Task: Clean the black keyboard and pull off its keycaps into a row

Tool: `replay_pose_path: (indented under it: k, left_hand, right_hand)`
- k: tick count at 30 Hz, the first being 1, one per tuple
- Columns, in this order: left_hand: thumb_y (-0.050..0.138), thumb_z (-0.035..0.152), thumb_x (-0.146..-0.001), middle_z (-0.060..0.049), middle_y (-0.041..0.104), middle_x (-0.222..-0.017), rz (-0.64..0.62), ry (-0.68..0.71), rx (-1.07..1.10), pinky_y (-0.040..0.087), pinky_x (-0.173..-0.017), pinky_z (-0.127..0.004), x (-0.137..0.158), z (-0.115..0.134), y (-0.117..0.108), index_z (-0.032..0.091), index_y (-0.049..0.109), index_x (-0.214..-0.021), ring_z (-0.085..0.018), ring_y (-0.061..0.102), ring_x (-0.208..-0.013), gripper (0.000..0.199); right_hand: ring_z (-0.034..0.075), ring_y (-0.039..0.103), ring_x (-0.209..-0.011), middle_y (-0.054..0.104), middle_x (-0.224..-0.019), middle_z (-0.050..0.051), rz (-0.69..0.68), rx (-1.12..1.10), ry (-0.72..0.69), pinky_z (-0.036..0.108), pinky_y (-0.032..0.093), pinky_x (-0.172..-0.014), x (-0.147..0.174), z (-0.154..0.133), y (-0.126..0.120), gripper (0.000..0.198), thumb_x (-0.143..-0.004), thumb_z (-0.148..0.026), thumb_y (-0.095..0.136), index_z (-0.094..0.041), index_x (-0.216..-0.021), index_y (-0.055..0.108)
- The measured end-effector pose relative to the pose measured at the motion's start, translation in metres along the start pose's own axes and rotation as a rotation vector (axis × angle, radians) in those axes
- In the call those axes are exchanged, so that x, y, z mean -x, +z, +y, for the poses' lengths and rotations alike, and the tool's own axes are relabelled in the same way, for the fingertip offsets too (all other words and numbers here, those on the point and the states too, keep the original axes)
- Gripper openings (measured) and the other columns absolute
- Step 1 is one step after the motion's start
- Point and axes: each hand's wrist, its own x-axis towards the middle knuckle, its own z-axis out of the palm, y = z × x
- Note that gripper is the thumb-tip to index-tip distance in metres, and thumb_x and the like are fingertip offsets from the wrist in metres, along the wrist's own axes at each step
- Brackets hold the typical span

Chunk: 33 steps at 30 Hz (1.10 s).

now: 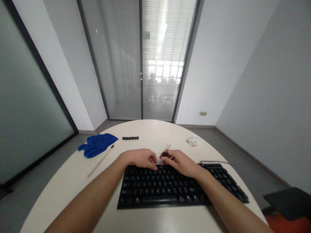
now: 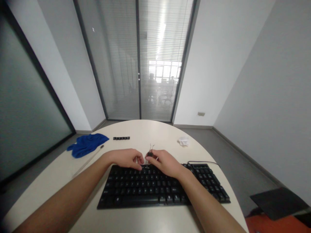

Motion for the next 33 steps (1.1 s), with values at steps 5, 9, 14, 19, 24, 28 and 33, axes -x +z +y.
replay_pose_path:
  k: [5, 9, 14, 19, 24, 28, 33]
  left_hand:
    - [0.072, 0.041, -0.080, -0.006, 0.076, -0.101, 0.002, -0.031, -0.089, 0.047, -0.073, -0.026, 0.007, 0.014, -0.001, 0.018, 0.072, -0.111, -0.020, 0.068, -0.086, 0.038]
    - [0.069, 0.041, -0.083, -0.005, 0.076, -0.099, 0.012, -0.033, -0.085, 0.047, -0.073, -0.025, 0.005, 0.014, 0.001, 0.019, 0.073, -0.109, -0.020, 0.068, -0.085, 0.034]
    - [0.069, 0.038, -0.084, -0.005, 0.076, -0.099, 0.030, -0.001, -0.073, 0.046, -0.073, -0.025, 0.002, 0.012, 0.004, 0.019, 0.072, -0.108, -0.019, 0.068, -0.084, 0.030]
    - [0.068, 0.036, -0.084, -0.004, 0.076, -0.094, 0.067, 0.010, -0.066, 0.046, -0.071, -0.026, 0.001, 0.014, 0.007, 0.020, 0.074, -0.104, -0.019, 0.067, -0.079, 0.026]
    - [0.068, 0.037, -0.083, -0.004, 0.076, -0.091, 0.079, 0.010, -0.069, 0.045, -0.067, -0.026, 0.001, 0.015, 0.008, 0.021, 0.074, -0.101, -0.019, 0.067, -0.076, 0.025]
    - [0.067, 0.037, -0.084, -0.004, 0.076, -0.092, 0.098, 0.026, -0.053, 0.045, -0.068, -0.026, 0.001, 0.016, 0.007, 0.019, 0.074, -0.101, -0.020, 0.067, -0.078, 0.025]
    - [0.066, 0.036, -0.084, -0.003, 0.075, -0.091, 0.130, 0.047, -0.048, 0.044, -0.066, -0.025, -0.002, 0.015, 0.010, 0.019, 0.073, -0.098, -0.019, 0.067, -0.077, 0.022]
  right_hand:
    - [0.017, 0.064, -0.073, 0.072, -0.083, 0.002, -0.030, 0.025, -0.021, 0.025, 0.044, -0.068, 0.001, 0.001, 0.000, 0.028, -0.098, -0.043, 0.055, -0.021, -0.097, 0.071]
    - [0.016, 0.065, -0.075, 0.072, -0.085, 0.002, -0.009, -0.044, -0.019, 0.025, 0.046, -0.069, 0.000, 0.007, 0.003, 0.028, -0.098, -0.042, 0.054, -0.019, -0.096, 0.070]
    - [0.016, 0.063, -0.072, 0.072, -0.079, 0.002, 0.028, -0.086, -0.002, 0.025, 0.046, -0.068, -0.003, 0.016, 0.008, 0.032, -0.099, -0.039, 0.050, -0.018, -0.083, 0.068]
    - [0.017, 0.064, -0.072, 0.072, -0.078, 0.002, 0.046, -0.104, 0.005, 0.026, 0.047, -0.068, -0.004, 0.020, 0.011, 0.036, -0.098, -0.043, 0.050, -0.018, -0.081, 0.069]
    - [0.020, 0.068, -0.074, 0.074, -0.079, 0.005, 0.058, -0.216, 0.080, 0.030, 0.051, -0.070, -0.005, 0.029, 0.014, 0.044, -0.097, -0.054, 0.049, -0.018, -0.083, 0.070]
    - [0.020, 0.069, -0.074, 0.075, -0.080, 0.006, 0.058, -0.326, 0.125, 0.030, 0.052, -0.069, -0.005, 0.033, 0.015, 0.046, -0.094, -0.059, 0.051, -0.017, -0.085, 0.068]
    - [0.020, 0.068, -0.073, 0.074, -0.079, 0.006, 0.059, -0.360, 0.125, 0.030, 0.052, -0.068, -0.005, 0.031, 0.015, 0.048, -0.093, -0.062, 0.052, -0.017, -0.086, 0.068]
